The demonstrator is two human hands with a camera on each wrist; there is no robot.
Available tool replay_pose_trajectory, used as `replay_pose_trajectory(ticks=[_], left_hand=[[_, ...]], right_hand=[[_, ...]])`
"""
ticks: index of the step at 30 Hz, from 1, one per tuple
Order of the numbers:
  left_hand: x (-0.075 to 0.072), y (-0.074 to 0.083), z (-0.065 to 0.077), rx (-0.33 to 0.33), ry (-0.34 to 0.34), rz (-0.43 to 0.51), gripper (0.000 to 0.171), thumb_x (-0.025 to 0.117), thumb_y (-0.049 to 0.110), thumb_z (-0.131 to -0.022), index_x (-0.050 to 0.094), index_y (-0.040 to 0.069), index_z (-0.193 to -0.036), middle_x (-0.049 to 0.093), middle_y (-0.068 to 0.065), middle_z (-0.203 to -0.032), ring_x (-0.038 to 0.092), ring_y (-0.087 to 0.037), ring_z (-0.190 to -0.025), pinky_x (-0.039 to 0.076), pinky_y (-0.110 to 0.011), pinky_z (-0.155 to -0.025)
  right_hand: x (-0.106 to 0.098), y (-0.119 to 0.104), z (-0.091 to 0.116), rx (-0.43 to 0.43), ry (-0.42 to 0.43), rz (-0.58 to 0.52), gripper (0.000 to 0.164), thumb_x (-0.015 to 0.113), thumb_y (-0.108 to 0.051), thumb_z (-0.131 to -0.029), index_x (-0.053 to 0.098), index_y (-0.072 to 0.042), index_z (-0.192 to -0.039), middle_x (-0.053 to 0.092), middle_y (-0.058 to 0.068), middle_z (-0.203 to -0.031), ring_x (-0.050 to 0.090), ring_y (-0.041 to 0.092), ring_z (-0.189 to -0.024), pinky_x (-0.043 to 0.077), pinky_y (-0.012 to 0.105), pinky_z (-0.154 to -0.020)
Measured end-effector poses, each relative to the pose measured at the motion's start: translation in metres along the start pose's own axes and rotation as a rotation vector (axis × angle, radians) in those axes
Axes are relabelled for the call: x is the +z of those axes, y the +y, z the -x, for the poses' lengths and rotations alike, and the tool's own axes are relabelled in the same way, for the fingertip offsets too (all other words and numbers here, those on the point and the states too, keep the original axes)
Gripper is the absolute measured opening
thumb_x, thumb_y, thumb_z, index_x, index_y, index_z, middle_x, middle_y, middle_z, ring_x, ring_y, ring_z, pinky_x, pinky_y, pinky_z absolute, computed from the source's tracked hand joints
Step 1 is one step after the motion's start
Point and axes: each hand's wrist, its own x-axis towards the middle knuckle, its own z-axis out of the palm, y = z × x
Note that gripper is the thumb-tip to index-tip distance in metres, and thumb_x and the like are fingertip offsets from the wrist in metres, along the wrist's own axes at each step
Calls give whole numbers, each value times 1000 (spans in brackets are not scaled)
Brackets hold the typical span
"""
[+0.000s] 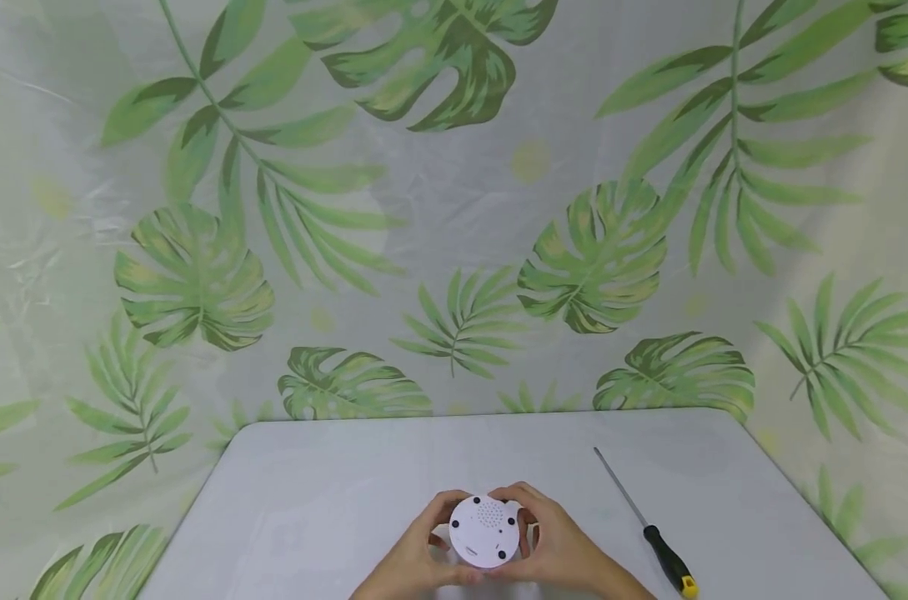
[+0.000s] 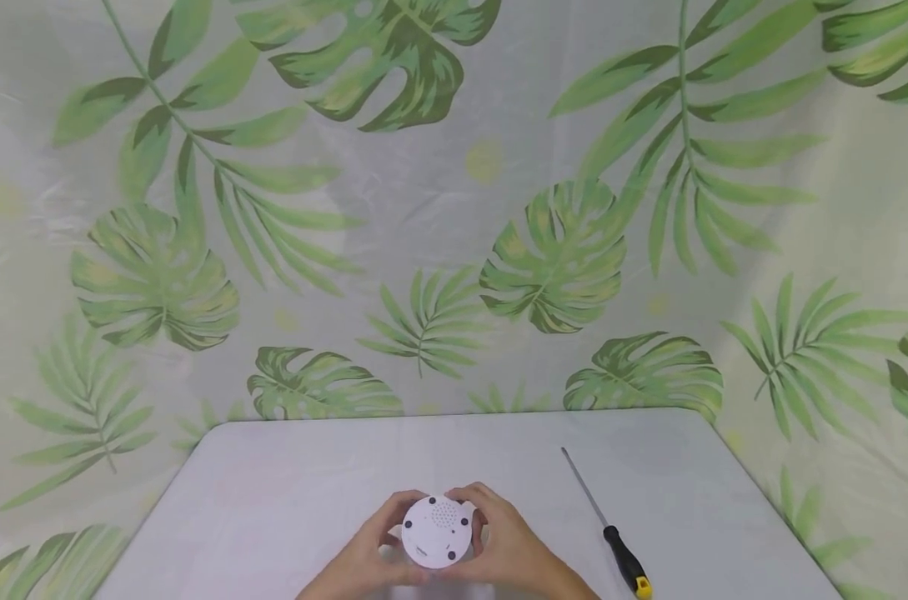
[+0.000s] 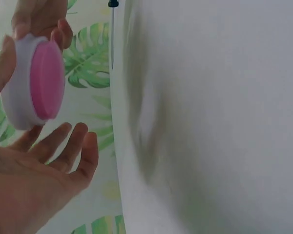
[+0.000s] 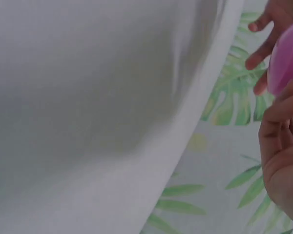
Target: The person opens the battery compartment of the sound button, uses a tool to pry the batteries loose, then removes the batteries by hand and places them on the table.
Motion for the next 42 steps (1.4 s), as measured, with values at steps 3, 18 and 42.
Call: replay_pose_trajectory(ticks=[3,18,42], left_hand=[[-2,1,0,26,-47,-27,85,87,31,-84,43,20,-156,55,0,-153,55,-7,-126,50,-31,-92],[12,-3,2,13,233,-71,83,92,27,-77,54,13,-149,65,-3,-143,56,-3,-122,47,-29,-95],[14,-1,-3,14,177,-31,88,93,25,-76,47,27,-152,65,5,-140,58,-6,-115,43,-30,-96]], right_hand=[[-8,3,0,-20,-65,-36,77,95,-31,-74,58,-15,-139,61,4,-126,56,-3,-74,48,19,-55],[-13,-8,-4,-13,-27,148,71,92,-35,-77,62,-8,-135,73,1,-103,52,-6,-54,41,15,-54],[-11,-10,-6,28,-30,116,77,95,-40,-72,58,-13,-134,69,2,-115,53,-5,-57,44,17,-60]])
